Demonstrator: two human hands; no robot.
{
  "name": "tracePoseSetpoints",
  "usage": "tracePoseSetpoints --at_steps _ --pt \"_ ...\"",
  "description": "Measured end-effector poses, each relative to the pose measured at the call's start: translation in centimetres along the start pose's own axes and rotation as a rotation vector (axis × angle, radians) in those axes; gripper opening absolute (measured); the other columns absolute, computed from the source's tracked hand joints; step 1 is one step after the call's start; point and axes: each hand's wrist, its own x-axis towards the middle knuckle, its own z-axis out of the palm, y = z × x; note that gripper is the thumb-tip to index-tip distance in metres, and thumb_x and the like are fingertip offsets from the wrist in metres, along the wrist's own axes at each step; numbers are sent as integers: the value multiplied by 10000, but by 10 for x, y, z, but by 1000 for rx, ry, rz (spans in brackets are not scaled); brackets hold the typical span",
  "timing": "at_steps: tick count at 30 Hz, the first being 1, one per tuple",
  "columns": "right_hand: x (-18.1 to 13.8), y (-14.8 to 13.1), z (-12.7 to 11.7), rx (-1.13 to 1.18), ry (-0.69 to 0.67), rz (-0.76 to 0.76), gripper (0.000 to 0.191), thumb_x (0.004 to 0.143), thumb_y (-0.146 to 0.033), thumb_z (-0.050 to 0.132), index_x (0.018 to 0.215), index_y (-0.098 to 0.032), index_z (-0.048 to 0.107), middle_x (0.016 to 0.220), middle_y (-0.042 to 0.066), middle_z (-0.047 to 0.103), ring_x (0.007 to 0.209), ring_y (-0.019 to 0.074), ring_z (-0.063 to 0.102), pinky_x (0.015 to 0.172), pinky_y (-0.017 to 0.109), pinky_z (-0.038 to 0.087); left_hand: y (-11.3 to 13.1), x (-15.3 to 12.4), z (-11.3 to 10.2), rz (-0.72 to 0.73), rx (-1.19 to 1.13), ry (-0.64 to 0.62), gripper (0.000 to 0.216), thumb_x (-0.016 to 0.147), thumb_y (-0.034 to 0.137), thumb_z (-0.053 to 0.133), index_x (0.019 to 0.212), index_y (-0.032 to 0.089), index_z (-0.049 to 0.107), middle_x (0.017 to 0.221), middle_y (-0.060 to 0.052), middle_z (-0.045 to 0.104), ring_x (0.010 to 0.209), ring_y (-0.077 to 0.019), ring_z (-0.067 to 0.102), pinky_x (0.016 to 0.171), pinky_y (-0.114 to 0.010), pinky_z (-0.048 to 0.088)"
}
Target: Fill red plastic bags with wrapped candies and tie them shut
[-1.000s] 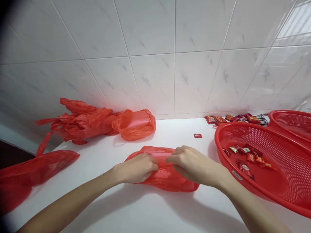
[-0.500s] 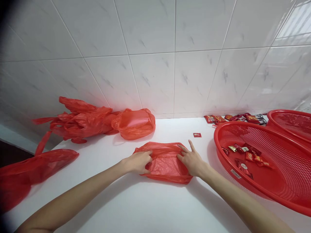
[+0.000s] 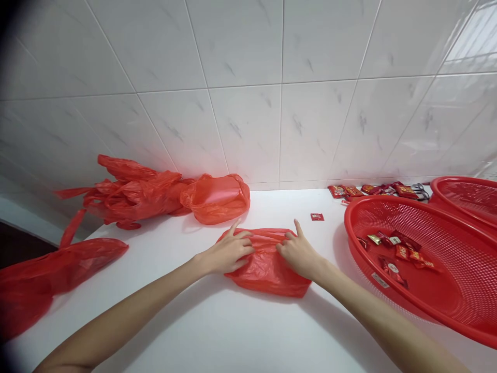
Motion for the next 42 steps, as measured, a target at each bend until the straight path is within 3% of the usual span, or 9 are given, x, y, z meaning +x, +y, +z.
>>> tracePoseSetpoints --at_steps 3,7,13,16,20,24,29,36,42 --pt "5 3 12 2 -21 29 163 919 -240 609 927 -136 734 814 147 759 997 340 640 1169 692 160 -12 0 8 -81 -55 -86 175 915 232 564 787 188 675 859 -52 693 1011 -243 618 1195 -648 149" --pt "4 8 16 -17 -50 60 396 851 -431 730 1085 -112 717 939 179 764 1123 370 603 1176 719 89 -21 -3 12 -190 -110 -68 240 953 337 536 838 177 672 883 -45 674 913 -212 630 1199 -658 105" --pt "-1 11 12 -25 -168 63 601 748 -131 721 1339 -124 610 1117 201 744 1412 375 394 1164 736 14 -19 -9 9 -284 -103 -122 344 771 494 727 943 197 700 946 -70 686 951 -279 636 1168 -718 65" --pt "0 6 8 -39 -141 33 590 721 -17 631 1299 -137 643 1034 172 759 1363 374 447 1165 729 12 -14 -10 7 -286 -55 -124 389 736 514 746 949 192 699 962 -82 682 981 -306 625 1158 -739 61" --pt "3 -2 0 -50 -28 20 356 817 -7 539 1090 -152 717 868 113 739 1051 300 627 1199 665 37 -7 -8 6 -206 -93 -57 208 847 386 662 917 191 683 996 -66 660 1015 -261 620 1187 -705 43" --pt "8 0 3 -22 -18 22 177 865 -202 665 1020 -141 724 832 112 730 971 308 637 1190 677 81 -7 -6 8 -151 -192 -83 170 904 329 607 999 208 680 1053 -60 679 1140 -255 598 1200 -687 26" --pt "5 15 18 47 -89 70 538 749 -292 810 1244 -144 661 1142 187 713 1197 364 566 1167 713 109 -15 -8 13 -263 -216 -154 486 828 422 700 1268 234 616 1384 -144 590 1289 -325 541 1192 -700 47" --pt "-2 18 18 56 -163 52 755 699 -164 796 1411 -118 550 1319 231 634 1327 384 486 1174 724 56 -16 -10 13 -298 -243 -152 530 792 422 737 1263 205 626 1402 -157 589 1316 -342 529 1181 -716 -43" --pt "2 15 11 76 -18 10 285 877 -309 703 1123 -167 718 1051 140 756 1293 348 526 1213 670 6 -14 -8 19 -186 -282 42 188 933 359 582 928 241 729 1119 -40 719 1194 -253 589 1208 -650 -114"
